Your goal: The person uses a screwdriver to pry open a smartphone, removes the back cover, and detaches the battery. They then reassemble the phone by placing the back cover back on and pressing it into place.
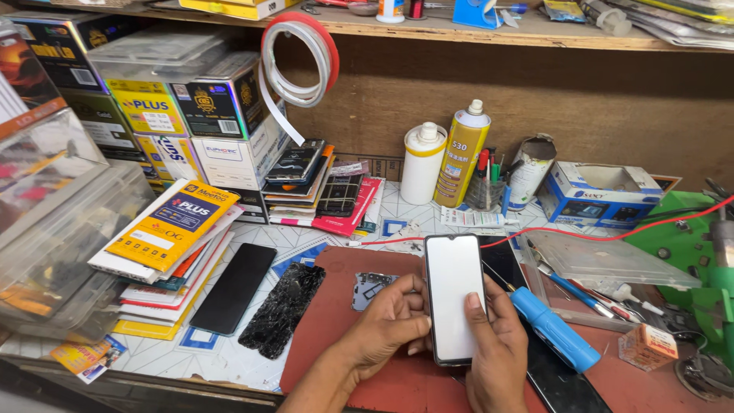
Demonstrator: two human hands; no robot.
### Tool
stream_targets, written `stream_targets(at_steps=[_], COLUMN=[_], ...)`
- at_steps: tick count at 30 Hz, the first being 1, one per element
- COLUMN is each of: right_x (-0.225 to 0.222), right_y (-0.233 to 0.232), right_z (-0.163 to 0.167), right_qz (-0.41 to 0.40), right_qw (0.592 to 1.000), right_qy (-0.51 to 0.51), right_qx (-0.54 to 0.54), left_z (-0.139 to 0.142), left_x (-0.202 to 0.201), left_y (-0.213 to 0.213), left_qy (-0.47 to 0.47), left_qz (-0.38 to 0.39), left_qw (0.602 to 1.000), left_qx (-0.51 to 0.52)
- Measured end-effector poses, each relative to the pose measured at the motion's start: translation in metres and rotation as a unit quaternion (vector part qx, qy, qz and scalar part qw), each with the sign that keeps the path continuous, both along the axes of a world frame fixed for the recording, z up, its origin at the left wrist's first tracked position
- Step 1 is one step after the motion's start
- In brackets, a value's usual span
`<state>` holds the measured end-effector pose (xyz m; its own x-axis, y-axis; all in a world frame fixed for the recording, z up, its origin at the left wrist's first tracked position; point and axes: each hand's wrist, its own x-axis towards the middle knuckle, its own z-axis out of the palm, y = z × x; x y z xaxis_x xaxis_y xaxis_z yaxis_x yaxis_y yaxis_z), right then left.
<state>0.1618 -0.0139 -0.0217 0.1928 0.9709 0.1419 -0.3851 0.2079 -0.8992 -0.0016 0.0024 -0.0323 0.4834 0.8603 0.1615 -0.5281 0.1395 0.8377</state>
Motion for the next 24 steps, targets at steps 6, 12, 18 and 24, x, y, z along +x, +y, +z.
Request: stream_targets(at_steps=[6,12,18,24], right_x=[0.003,0.005,0.004,0.007], right_y=[-0.001,0.000,0.001,0.004], right_z=[-0.002,-0.002,0.002,-0.004], right_qz=[0.006,0.027,0.031,0.053], right_qw=[0.998,0.997,0.996,0.993], right_qy=[0.047,0.061,0.047,0.069], right_qx=[-0.037,-0.047,-0.062,-0.077], left_z=[0.002,0.014,0.013,0.007], left_x=[-0.001,-0.002,-0.005,-0.005], left_y=[-0.004,-0.008,-0.012,-0.010], left_qy=[0.055,0.092,0.090,0.057], left_qz=[-0.060,-0.096,-0.116,-0.116], left_qw=[0.996,0.991,0.989,0.990], left_qx=[0.027,0.022,0.034,0.052])
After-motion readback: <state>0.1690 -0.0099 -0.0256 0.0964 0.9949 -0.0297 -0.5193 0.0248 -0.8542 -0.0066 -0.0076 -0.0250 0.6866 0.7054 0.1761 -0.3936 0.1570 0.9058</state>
